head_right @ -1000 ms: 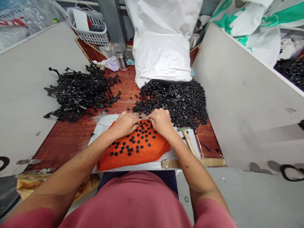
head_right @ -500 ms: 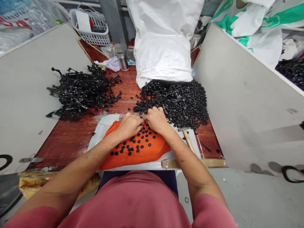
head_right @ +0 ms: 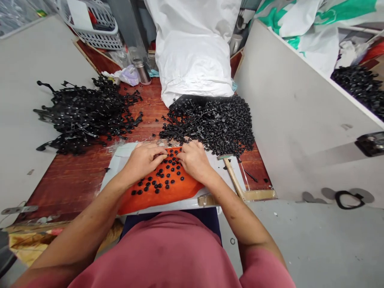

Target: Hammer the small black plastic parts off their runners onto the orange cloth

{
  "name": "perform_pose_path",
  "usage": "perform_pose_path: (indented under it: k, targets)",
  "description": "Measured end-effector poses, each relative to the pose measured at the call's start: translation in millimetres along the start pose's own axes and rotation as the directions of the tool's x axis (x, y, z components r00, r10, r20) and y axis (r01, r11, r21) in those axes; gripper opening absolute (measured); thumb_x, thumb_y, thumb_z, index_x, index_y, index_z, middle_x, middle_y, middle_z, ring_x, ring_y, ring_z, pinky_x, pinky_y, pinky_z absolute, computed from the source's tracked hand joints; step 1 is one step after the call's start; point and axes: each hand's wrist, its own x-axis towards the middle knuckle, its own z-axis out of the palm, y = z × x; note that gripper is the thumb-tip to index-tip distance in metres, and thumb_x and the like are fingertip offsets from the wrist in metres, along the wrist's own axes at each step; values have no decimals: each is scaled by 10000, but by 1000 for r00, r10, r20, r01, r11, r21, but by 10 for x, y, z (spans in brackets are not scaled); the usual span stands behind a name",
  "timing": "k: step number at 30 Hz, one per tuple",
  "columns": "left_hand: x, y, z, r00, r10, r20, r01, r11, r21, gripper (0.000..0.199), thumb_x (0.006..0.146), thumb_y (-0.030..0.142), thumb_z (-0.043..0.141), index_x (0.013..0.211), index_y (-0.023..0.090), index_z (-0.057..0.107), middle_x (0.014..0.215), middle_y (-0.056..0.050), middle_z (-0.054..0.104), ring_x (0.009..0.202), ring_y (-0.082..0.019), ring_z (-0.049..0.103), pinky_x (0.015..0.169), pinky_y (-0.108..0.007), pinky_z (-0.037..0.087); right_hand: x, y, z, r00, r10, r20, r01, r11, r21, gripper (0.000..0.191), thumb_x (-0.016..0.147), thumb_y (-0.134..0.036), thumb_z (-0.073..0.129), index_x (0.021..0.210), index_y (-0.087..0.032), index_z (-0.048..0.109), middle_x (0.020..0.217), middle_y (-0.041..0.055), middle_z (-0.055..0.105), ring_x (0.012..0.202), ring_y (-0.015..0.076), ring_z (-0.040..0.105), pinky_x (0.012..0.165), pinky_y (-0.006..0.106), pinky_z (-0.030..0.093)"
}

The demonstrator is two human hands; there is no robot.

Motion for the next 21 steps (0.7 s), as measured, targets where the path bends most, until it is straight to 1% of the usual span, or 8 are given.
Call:
perform_pose_path:
  k: [3, 6, 8, 10, 13, 17, 19, 21]
  targets:
    - [-259, -5, -120, 982, -120, -144, 105, 989, -106, 240, 974, 334, 558, 934, 231, 770, 855, -26, 749, 821, -199, 659, 847, -360, 441, 59, -146, 111, 1000, -10, 6, 10, 999, -44, 266, 1016, -250, 543, 922, -226, 791, 974, 104, 665, 1025, 288, 473, 941, 459, 277]
    - [-581, -93, -187, 928, -274, -250, 224, 951, -212, 251, 954, 377, 576, 907, 222, 768, 753, -7, 708, 704, -165, 608, 756, -311, 460, 108, -199, 161, 1000, 14, -14, -15, 998, -64, 293, 1001, -187, 514, 849, -201, 764, 948, 131, 660, 1006, 304, 465, 933, 482, 276]
    - [-786, -167, -175, 893, -356, -277, 277, 917, -287, 252, 937, 393, 592, 903, 214, 766, 750, -4, 701, 664, -150, 581, 687, -286, 454, 113, -209, 176, 999, 32, -37, -35, 996, -76, 300, 998, -166, 488, 851, -194, 748, 962, 141, 662, 996, 308, 457, 928, 491, 274]
    - [-938, -214, -122, 881, -396, -259, 307, 895, -324, 243, 929, 389, 602, 898, 211, 764, 747, -1, 693, 644, -142, 568, 653, -277, 443, 91, -221, 194, 998, 36, -59, -40, 996, -81, 307, 1002, -153, 464, 870, -191, 739, 987, 141, 665, 997, 305, 451, 934, 493, 268]
    - [-1017, -191, -6, 916, -361, -174, 302, 908, -292, 214, 936, 349, 600, 900, 221, 768, 716, 4, 671, 663, -146, 587, 701, -293, 446, 14, -248, 234, 997, 8, -71, -13, 998, -69, 307, 1003, -150, 463, 867, -200, 733, 959, 118, 672, 974, 284, 458, 938, 476, 267]
    - [-882, -61, 132, 972, -231, -51, 222, 965, -141, 193, 955, 314, 597, 956, 238, 774, 831, -29, 727, 825, -190, 653, 826, -354, 435, -115, -227, 229, 997, -22, -75, 20, 999, -32, 267, 990, -182, 527, 846, -219, 749, 905, 77, 681, 932, 255, 490, 911, 443, 281]
    - [-782, -18, 189, 983, -185, -9, 184, 982, -51, 187, 956, 318, 600, 966, 240, 770, 883, -48, 743, 873, -213, 655, 841, -376, 426, -185, -150, 171, 994, 8, -112, -8, 1000, -2, 241, 998, -208, 540, 934, -232, 771, 941, 68, 694, 950, 249, 513, 918, 434, 286]
    - [-699, -5, 238, 988, -155, 17, 154, 988, 31, 176, 947, 307, 604, 963, 240, 765, 904, -60, 750, 898, -233, 653, 838, -390, 415, -280, -29, 91, 974, 107, -200, -96, 993, 63, 236, 1014, -241, 539, 1021, -244, 775, 971, 62, 702, 967, 247, 535, 918, 424, 299]
